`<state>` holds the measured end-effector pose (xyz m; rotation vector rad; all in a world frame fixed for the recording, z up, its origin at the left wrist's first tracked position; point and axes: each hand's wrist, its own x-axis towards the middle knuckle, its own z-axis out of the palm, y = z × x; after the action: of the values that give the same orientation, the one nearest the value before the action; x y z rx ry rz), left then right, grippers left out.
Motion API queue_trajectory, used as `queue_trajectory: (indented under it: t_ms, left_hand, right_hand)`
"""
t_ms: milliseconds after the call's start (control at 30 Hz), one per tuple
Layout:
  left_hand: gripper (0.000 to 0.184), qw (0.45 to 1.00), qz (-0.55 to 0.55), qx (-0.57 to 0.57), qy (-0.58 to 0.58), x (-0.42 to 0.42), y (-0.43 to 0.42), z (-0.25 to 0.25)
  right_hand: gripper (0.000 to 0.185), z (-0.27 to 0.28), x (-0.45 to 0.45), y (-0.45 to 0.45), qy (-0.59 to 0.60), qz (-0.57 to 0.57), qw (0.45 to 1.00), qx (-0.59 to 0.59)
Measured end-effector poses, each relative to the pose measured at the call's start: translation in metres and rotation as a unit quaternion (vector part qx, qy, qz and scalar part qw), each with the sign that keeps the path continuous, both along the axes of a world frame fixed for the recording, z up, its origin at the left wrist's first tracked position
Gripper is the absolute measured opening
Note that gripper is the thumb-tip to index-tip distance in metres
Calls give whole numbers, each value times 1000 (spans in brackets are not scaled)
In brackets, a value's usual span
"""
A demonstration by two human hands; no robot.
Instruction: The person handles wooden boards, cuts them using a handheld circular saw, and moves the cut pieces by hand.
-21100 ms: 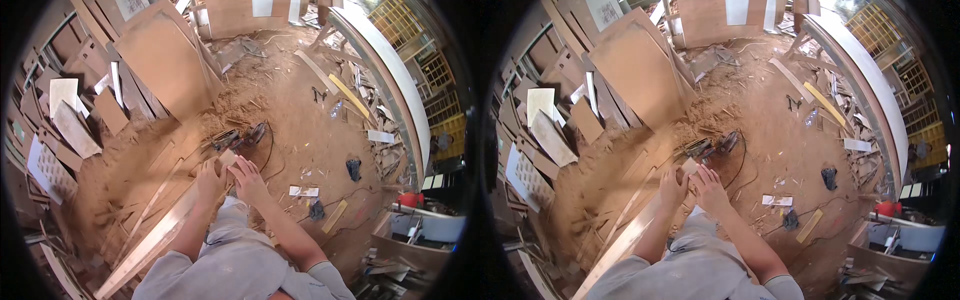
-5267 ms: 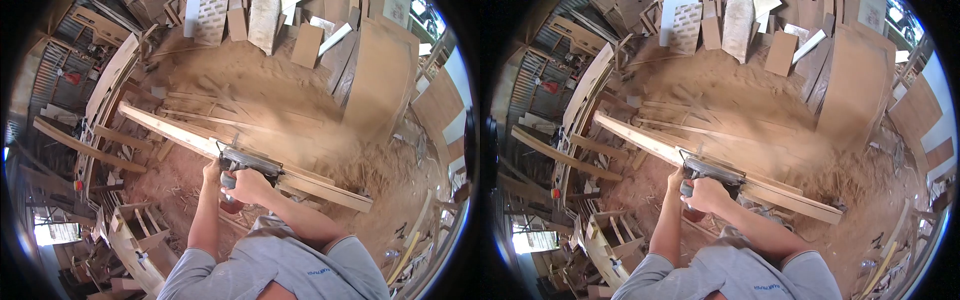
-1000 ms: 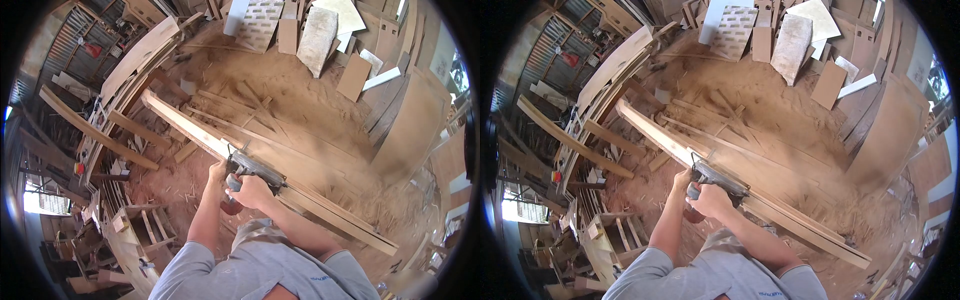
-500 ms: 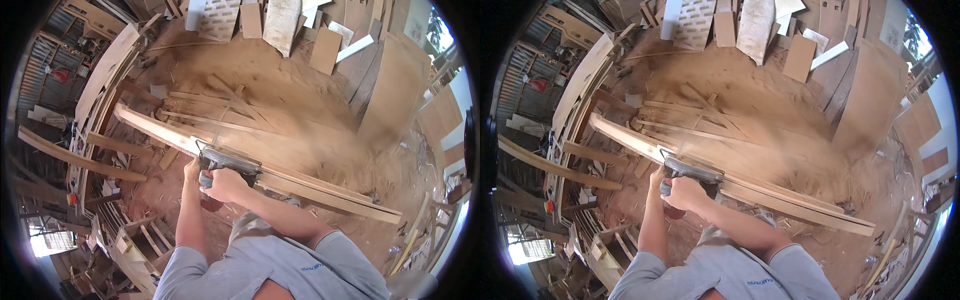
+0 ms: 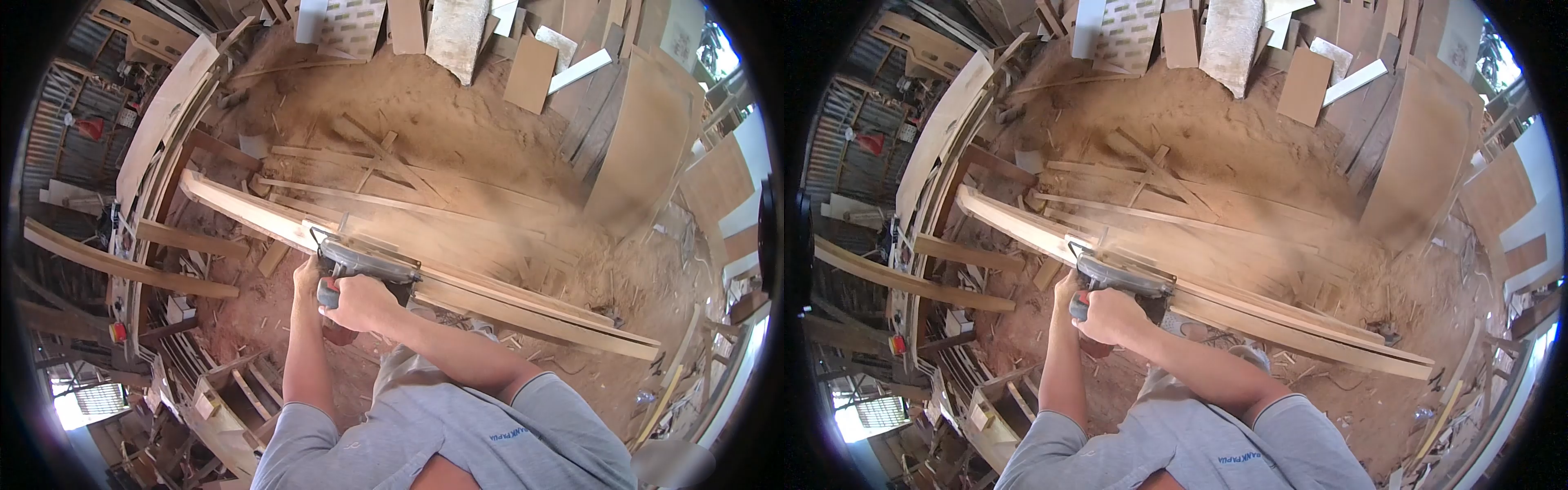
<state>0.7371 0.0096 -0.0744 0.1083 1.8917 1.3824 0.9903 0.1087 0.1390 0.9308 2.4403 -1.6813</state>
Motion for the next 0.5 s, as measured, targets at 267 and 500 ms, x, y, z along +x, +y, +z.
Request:
queue_trajectory:
  t_ms: [267,500]
  left_hand:
    - [35,998,-50,9,43,-20,-1,2]
    - [35,999,-30,21,3,-39,1,3]
  right_hand:
    - [57,-8,-24,-3,-16,1,1000,2]
    - [57,-3,-43,-1,-18,-4,1000,4]
